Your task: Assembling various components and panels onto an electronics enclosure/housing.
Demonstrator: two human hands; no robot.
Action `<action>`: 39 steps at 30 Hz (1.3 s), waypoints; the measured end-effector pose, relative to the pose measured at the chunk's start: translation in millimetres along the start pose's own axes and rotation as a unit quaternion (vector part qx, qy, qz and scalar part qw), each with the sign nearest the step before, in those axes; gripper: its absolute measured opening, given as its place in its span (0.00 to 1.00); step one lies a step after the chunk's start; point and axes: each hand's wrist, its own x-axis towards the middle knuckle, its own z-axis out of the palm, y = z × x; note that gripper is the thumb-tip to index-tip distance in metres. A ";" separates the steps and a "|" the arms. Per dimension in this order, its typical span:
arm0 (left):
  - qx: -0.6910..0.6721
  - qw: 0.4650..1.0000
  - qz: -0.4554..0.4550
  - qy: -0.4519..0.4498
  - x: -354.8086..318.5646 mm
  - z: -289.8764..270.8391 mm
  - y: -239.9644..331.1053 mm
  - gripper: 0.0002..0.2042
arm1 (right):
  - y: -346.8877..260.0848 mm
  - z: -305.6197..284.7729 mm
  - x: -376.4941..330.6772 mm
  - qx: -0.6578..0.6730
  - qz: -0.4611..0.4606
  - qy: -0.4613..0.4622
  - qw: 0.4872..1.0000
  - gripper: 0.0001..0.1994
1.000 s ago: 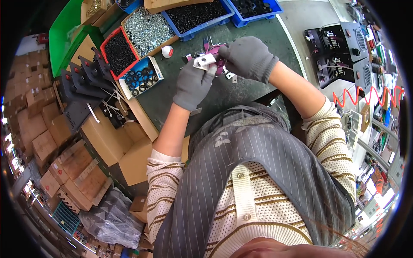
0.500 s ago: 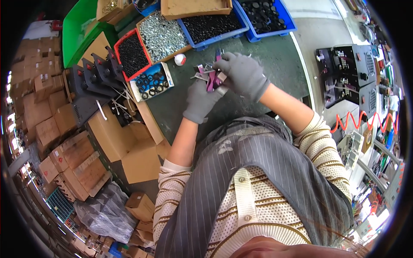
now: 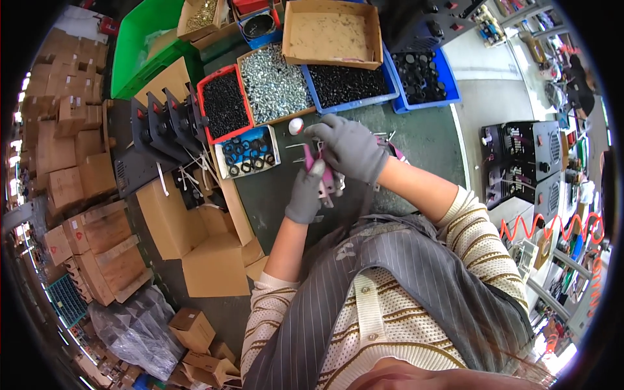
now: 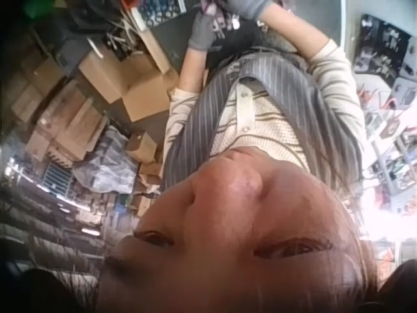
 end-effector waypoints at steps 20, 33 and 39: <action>-0.261 0.959 -0.093 0.057 -2.3 -42.4 62.4 0.22 | 108.9 -39.4 243.6 -0.260 -0.060 0.329 0.906 0.14; -0.181 0.975 -0.021 0.124 17.0 -59.0 62.5 0.10 | 109.3 -4.9 286.2 0.246 0.122 0.115 0.955 0.16; -0.148 0.980 -0.010 0.136 16.5 -64.4 67.8 0.10 | 120.3 7.4 302.5 0.209 0.160 0.088 0.961 0.17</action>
